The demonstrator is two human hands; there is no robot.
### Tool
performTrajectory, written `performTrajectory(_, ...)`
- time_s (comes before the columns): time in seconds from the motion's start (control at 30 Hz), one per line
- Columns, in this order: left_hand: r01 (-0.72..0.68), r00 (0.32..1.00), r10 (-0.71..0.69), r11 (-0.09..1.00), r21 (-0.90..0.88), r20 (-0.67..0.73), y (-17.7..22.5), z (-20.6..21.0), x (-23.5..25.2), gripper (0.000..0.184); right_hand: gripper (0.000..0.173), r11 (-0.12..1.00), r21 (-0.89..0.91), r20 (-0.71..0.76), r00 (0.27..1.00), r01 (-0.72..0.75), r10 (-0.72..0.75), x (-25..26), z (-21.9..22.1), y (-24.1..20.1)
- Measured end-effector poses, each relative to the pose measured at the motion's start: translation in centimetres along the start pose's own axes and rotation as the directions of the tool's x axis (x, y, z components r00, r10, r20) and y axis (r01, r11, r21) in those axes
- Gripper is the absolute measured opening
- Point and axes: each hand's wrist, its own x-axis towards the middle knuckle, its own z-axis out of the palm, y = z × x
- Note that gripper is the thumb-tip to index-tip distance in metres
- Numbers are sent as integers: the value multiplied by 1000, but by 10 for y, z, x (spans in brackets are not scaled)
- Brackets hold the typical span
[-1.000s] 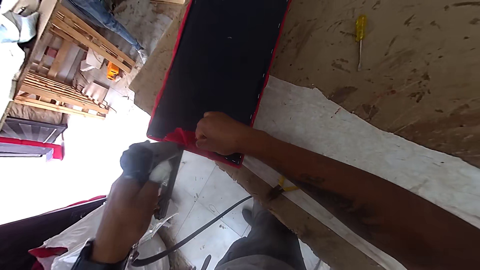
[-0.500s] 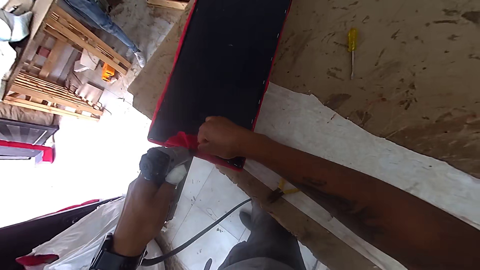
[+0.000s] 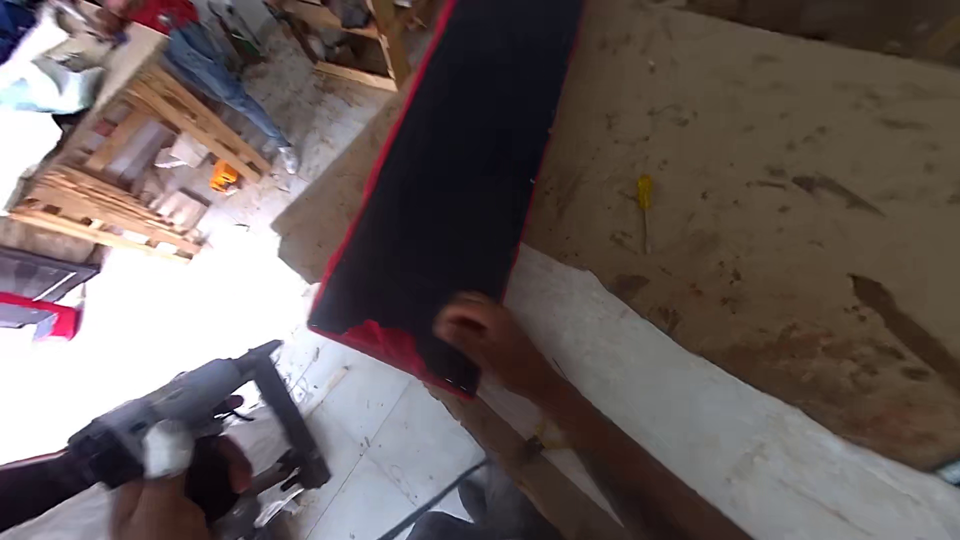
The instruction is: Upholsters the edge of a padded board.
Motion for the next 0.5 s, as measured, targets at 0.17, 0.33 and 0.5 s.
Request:
performTrajectory(0.17,78,992,-81,996,-38,-95,-4,1,50,43,22,936,149,-371,860,-318,351,-125,-58,53)
performTrajectory(0.33,192,968,-156,964,183,-196,-29,-33,163,42,23,861,140,-354,788,-488,504,-201,-85,82)
performTrajectory(0.5,393,916,-358,894,217,-184,-91,-38,289,44,23,798,44,-554,650,-601,520,-225,-102,85)
